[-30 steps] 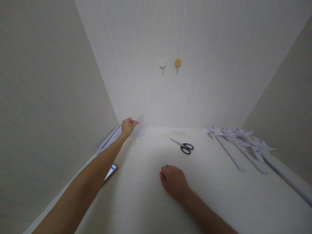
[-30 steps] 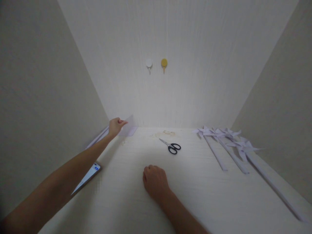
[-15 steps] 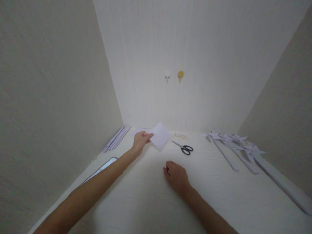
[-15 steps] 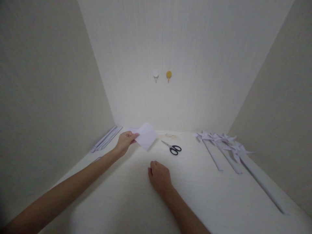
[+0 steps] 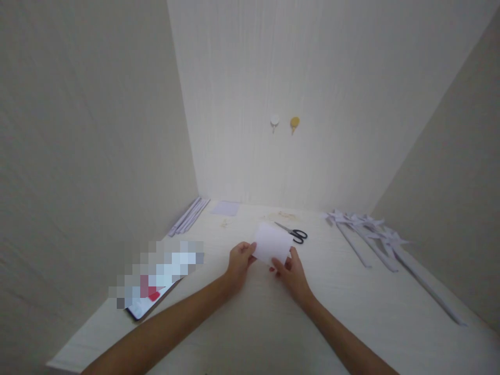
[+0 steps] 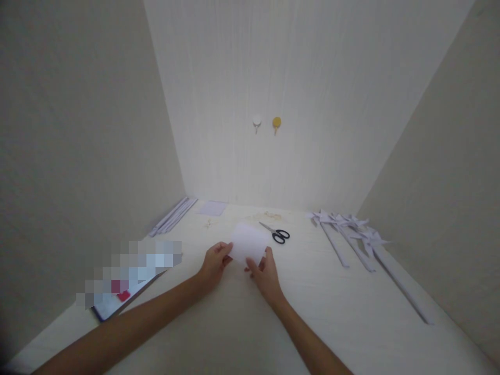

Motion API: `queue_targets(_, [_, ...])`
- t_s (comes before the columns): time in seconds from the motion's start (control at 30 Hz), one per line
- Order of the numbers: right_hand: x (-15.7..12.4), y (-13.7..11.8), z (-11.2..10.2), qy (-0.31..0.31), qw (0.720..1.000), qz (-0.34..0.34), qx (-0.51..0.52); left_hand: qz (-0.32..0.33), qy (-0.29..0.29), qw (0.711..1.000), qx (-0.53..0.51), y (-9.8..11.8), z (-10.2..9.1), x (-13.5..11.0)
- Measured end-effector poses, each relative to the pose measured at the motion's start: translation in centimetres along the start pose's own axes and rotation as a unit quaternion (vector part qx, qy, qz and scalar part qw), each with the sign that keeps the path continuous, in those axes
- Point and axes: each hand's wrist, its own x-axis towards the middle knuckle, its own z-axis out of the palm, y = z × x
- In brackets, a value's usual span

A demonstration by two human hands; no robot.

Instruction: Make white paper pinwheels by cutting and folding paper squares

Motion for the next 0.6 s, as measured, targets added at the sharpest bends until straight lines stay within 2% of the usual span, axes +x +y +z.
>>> queue_targets(0.1, [0.0, 0.2, -0.3, 0.049, 0.998, -0.009, 0.042, 0.002, -0.023, 0.996, 0.089, 0.0, -0.2, -0.6])
queue_targets(0.2, [0.2, 0.1, -0.9, 0.039, 0.998, -0.003, 0.048, -0.002, -0.068, 0.987, 0.145, 0.3, -0.6, -1.0])
queue_targets(0.27, [0.4, -0.2, -1.6, -0.014, 1.000, 0.006, 0.023, -0.007, -0.090, 0.984, 0.156, 0.6, -1.0, -1.2])
queue_targets(0.33, [0.6, -0.5, -2.4, -0.110, 0.993, 0.038, -0.018, -0.005, -0.088, 0.983, 0.164, 1.0, -1.4, -1.0])
queue_targets(0.4, [0.8, -0.7, -3.3, -0.210, 0.974, 0.069, -0.050, 0.002, -0.100, 0.977, 0.191, 1.1, -1.8, -0.8])
queue_targets(0.43, [0.9, -0.8, -3.6, -0.202, 0.974, 0.078, -0.064, 0.009, -0.113, 0.971, 0.212, 1.1, -2.0, -0.6])
queue_targets(0.6, [1.6, -0.6, -4.3, -0.013, 0.996, 0.066, -0.065, 0.075, -0.152, 0.927, 0.335, 0.6, -2.1, -1.0])
